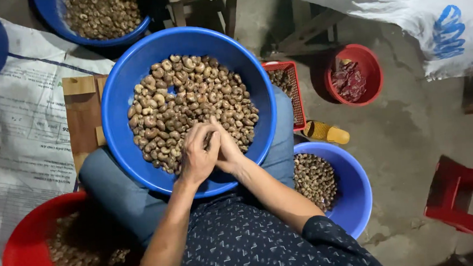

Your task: The person sorts cashew nuts by hand from a large blue basin resting on their lap, transferring selected nuts into a smaller blue basin on the floor. The person repeatedly scoops and moves nuts between the basins.

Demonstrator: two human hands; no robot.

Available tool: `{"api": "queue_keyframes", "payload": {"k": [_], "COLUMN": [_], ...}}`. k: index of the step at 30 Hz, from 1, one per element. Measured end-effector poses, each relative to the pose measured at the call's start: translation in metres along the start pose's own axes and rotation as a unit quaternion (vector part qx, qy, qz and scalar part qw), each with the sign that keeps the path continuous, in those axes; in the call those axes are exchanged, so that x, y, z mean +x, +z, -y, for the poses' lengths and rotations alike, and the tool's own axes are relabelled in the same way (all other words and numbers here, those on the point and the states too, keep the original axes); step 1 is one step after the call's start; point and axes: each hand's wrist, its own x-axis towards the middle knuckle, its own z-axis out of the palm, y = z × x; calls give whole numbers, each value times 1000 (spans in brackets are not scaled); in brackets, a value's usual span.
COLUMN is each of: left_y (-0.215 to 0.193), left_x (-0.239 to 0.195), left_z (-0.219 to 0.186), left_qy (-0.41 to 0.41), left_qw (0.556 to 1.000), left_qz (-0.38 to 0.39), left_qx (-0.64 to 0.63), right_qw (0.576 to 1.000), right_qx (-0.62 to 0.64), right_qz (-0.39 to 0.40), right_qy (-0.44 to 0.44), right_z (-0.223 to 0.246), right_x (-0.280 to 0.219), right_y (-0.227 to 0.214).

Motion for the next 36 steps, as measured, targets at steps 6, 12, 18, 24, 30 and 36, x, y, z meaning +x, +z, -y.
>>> {"api": "queue_keyframes", "payload": {"k": [6, 12, 18, 24, 30, 36], "left_y": [-19, -42, -38, 17, 22, 0], "left_x": [10, 3, -18, -42, -21, -4], "left_z": [-36, 19, 51, 117, 84, 59], "left_qy": [-22, -67, -167, -163, -151, -198], "left_qw": [996, 997, 924, 915, 912, 922], "left_qz": [-49, 22, 295, 283, 297, 283], "left_qx": [-70, 13, 179, 238, 238, 173], "right_qw": [998, 981, 964, 968, 905, 804], "right_qx": [47, 21, -57, -67, 27, -223], "right_qz": [22, 58, -10, -134, -404, -517], "right_qy": [-40, -185, -259, -203, -132, -189], "right_z": [18, 86, 128, 89, 19, 0], "right_x": [-25, -109, -163, -162, -148, -153], "right_y": [-10, -21, -150, -276, -457, -460]}}
